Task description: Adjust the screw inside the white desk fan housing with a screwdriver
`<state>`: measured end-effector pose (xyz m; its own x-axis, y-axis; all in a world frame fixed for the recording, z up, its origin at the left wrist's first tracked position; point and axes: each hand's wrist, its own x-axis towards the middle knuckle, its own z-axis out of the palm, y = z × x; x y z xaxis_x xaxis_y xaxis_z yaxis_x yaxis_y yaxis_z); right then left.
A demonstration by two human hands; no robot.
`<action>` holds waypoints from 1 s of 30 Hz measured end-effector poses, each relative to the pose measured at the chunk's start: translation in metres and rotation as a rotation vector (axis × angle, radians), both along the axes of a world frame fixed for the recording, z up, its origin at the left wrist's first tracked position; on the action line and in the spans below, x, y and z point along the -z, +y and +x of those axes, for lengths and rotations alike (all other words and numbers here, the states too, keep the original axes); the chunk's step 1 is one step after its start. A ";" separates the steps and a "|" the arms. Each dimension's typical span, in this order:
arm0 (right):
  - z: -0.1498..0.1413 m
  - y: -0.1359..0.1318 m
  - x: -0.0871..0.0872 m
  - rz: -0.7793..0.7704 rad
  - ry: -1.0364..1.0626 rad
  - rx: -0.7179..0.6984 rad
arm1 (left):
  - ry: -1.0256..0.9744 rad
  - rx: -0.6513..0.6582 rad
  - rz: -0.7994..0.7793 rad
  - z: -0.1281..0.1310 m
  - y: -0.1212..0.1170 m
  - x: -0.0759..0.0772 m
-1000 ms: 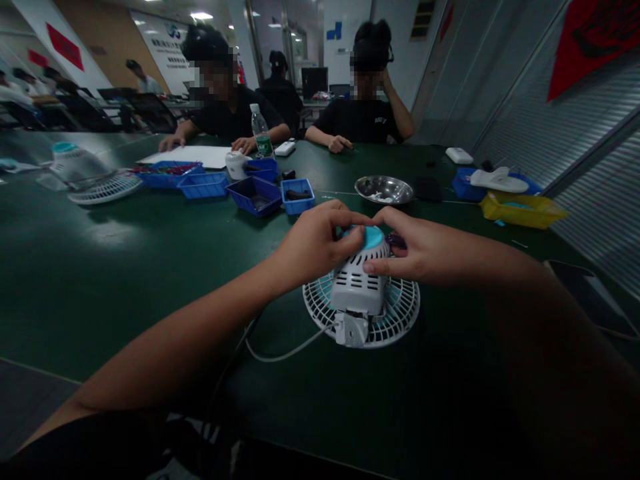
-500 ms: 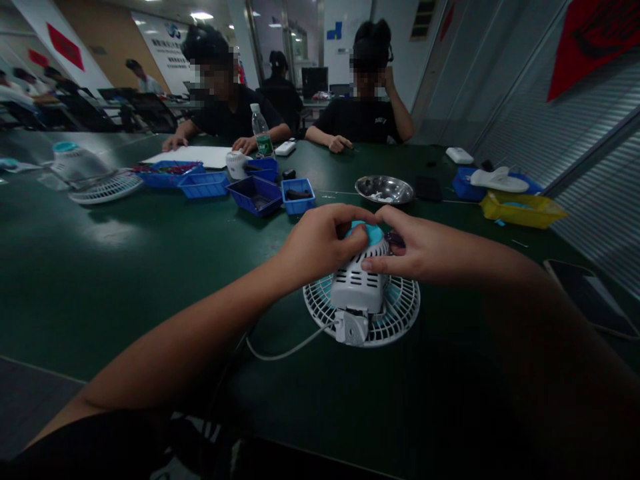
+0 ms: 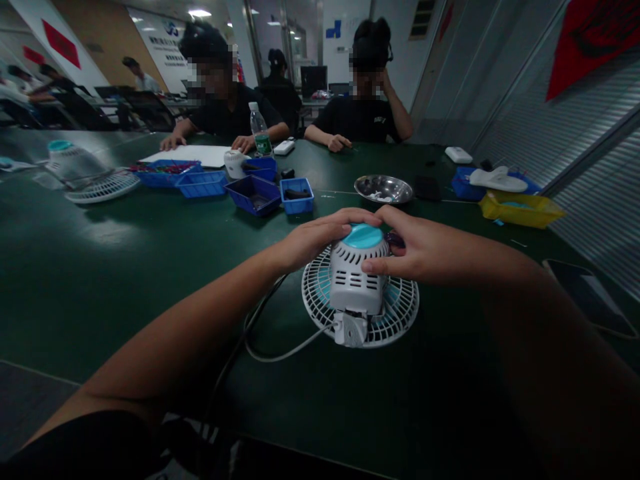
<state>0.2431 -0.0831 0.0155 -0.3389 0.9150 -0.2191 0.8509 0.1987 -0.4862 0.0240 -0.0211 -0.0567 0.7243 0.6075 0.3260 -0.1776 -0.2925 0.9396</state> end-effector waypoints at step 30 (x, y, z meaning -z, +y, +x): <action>0.002 0.002 0.003 0.012 0.009 -0.003 | -0.061 0.070 -0.137 0.006 0.004 0.006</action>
<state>0.2447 -0.0815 0.0130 -0.3435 0.9165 -0.2050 0.8458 0.2070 -0.4918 0.0305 -0.0170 -0.0627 0.7480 0.5980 0.2879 -0.2508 -0.1469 0.9568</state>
